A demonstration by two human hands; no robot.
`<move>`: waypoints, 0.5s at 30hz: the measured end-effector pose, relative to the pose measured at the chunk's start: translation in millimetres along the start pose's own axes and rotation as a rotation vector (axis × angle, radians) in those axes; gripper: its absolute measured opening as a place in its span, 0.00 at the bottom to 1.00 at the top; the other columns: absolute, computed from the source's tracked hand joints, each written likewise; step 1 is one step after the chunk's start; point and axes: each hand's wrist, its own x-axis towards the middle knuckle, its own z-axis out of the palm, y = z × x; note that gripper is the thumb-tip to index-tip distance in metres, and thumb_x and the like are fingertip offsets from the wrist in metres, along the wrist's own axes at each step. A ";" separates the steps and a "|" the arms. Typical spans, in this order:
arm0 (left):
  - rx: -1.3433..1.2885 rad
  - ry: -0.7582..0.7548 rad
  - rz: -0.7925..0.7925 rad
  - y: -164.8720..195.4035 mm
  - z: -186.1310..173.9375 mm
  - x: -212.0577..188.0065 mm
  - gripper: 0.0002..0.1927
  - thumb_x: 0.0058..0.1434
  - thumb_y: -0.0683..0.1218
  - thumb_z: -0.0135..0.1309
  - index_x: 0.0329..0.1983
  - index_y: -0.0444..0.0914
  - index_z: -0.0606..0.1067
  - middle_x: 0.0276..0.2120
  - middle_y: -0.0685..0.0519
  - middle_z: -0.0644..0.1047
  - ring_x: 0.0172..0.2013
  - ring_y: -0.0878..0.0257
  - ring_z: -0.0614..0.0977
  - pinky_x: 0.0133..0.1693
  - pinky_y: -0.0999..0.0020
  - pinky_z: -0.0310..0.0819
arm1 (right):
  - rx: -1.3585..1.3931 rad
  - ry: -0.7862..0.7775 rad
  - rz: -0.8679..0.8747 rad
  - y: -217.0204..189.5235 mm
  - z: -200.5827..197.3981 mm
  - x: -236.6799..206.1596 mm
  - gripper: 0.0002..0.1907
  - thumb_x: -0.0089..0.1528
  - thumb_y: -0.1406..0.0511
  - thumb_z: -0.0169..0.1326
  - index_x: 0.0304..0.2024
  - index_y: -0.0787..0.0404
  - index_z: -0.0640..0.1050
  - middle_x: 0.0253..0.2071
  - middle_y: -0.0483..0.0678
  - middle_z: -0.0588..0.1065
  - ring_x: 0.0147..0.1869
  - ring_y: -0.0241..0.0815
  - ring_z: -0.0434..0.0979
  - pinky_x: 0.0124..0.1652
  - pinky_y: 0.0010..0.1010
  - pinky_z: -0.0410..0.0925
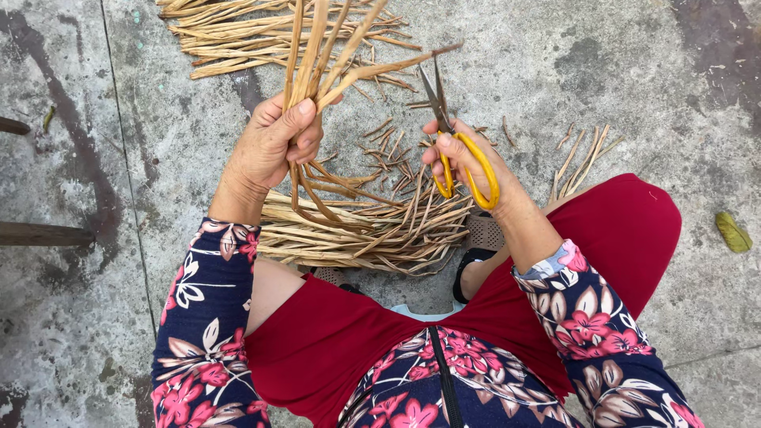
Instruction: The person sits on the ground and trims dried palm-like leaves with yellow-handled scissors, cutting off dark edge strips and tips from each leaf. They gather trimmed leaves into piles and set trimmed bundles aside on the concrete.
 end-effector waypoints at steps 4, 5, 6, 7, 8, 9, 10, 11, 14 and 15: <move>-0.030 -0.094 -0.024 2.8 2.7 -4.6 0.18 0.77 0.49 0.48 0.59 0.31 0.73 0.24 0.59 0.67 0.20 0.73 0.63 0.24 0.77 0.55 | 0.065 0.025 -0.021 -1.0 -2.9 1.6 0.22 0.70 0.53 0.50 0.59 0.59 0.71 0.38 0.45 0.76 0.39 0.33 0.73 0.39 0.24 0.68; -0.034 -0.111 -0.027 3.2 3.0 -5.0 0.17 0.77 0.49 0.48 0.59 0.31 0.73 0.24 0.59 0.67 0.20 0.73 0.63 0.24 0.77 0.55 | 0.081 0.030 -0.030 -1.4 -3.3 1.4 0.22 0.70 0.53 0.50 0.59 0.59 0.71 0.38 0.45 0.76 0.39 0.33 0.73 0.39 0.24 0.68; -0.036 -0.118 -0.030 3.5 3.2 -5.3 0.18 0.77 0.49 0.48 0.59 0.31 0.73 0.24 0.59 0.67 0.20 0.73 0.63 0.24 0.77 0.55 | 0.096 0.035 -0.038 -1.7 -3.4 0.8 0.21 0.71 0.53 0.49 0.59 0.59 0.71 0.38 0.45 0.75 0.39 0.34 0.73 0.40 0.24 0.68; -0.038 -0.124 -0.033 4.0 3.1 -5.4 0.18 0.77 0.49 0.48 0.59 0.31 0.73 0.24 0.59 0.67 0.21 0.73 0.63 0.24 0.77 0.55 | 0.104 0.040 -0.044 -2.3 -3.3 0.1 0.22 0.71 0.52 0.49 0.58 0.59 0.71 0.37 0.45 0.75 0.38 0.33 0.72 0.39 0.24 0.67; -0.039 -0.130 -0.036 4.1 2.9 -5.6 0.18 0.77 0.49 0.48 0.60 0.31 0.73 0.24 0.60 0.67 0.21 0.73 0.63 0.24 0.77 0.55 | 0.112 0.044 -0.051 -2.9 -3.4 -1.3 0.22 0.71 0.52 0.49 0.58 0.59 0.71 0.37 0.45 0.74 0.38 0.33 0.71 0.39 0.24 0.67; -0.030 -0.129 -0.036 4.5 2.5 -5.6 0.18 0.77 0.50 0.48 0.59 0.31 0.74 0.23 0.60 0.67 0.20 0.74 0.62 0.24 0.77 0.55 | 0.121 0.050 -0.059 -3.8 -3.1 -2.5 0.22 0.71 0.51 0.50 0.58 0.59 0.72 0.36 0.45 0.74 0.37 0.33 0.71 0.39 0.24 0.66; -0.022 -0.129 -0.036 4.4 2.0 -5.7 0.18 0.77 0.50 0.48 0.59 0.31 0.74 0.23 0.60 0.67 0.20 0.74 0.62 0.24 0.77 0.55 | 0.153 0.047 -0.064 -4.4 -2.7 -4.0 0.22 0.71 0.51 0.50 0.57 0.59 0.72 0.35 0.43 0.72 0.36 0.32 0.69 0.37 0.24 0.65; -0.013 -0.128 -0.036 4.7 1.3 -5.7 0.18 0.77 0.50 0.48 0.59 0.31 0.74 0.23 0.60 0.67 0.20 0.74 0.62 0.23 0.77 0.55 | 0.187 0.044 -0.070 -5.5 -2.2 -5.3 0.22 0.71 0.50 0.50 0.57 0.59 0.72 0.33 0.42 0.70 0.34 0.31 0.67 0.36 0.24 0.64; 0.033 -0.073 -0.048 4.4 -1.1 -5.4 0.17 0.75 0.50 0.49 0.57 0.32 0.75 0.22 0.60 0.67 0.20 0.74 0.62 0.23 0.78 0.54 | 0.174 0.101 -0.069 -9.7 -2.0 -7.2 0.23 0.70 0.49 0.51 0.56 0.59 0.72 0.30 0.41 0.67 0.28 0.28 0.62 0.30 0.22 0.60; 0.042 -0.053 -0.046 4.0 -2.0 -5.3 0.16 0.75 0.50 0.50 0.55 0.33 0.75 0.22 0.60 0.67 0.20 0.74 0.62 0.22 0.78 0.54 | 0.151 0.132 -0.066 -11.1 -2.0 -7.5 0.24 0.69 0.49 0.51 0.55 0.59 0.72 0.29 0.40 0.66 0.27 0.27 0.61 0.28 0.21 0.58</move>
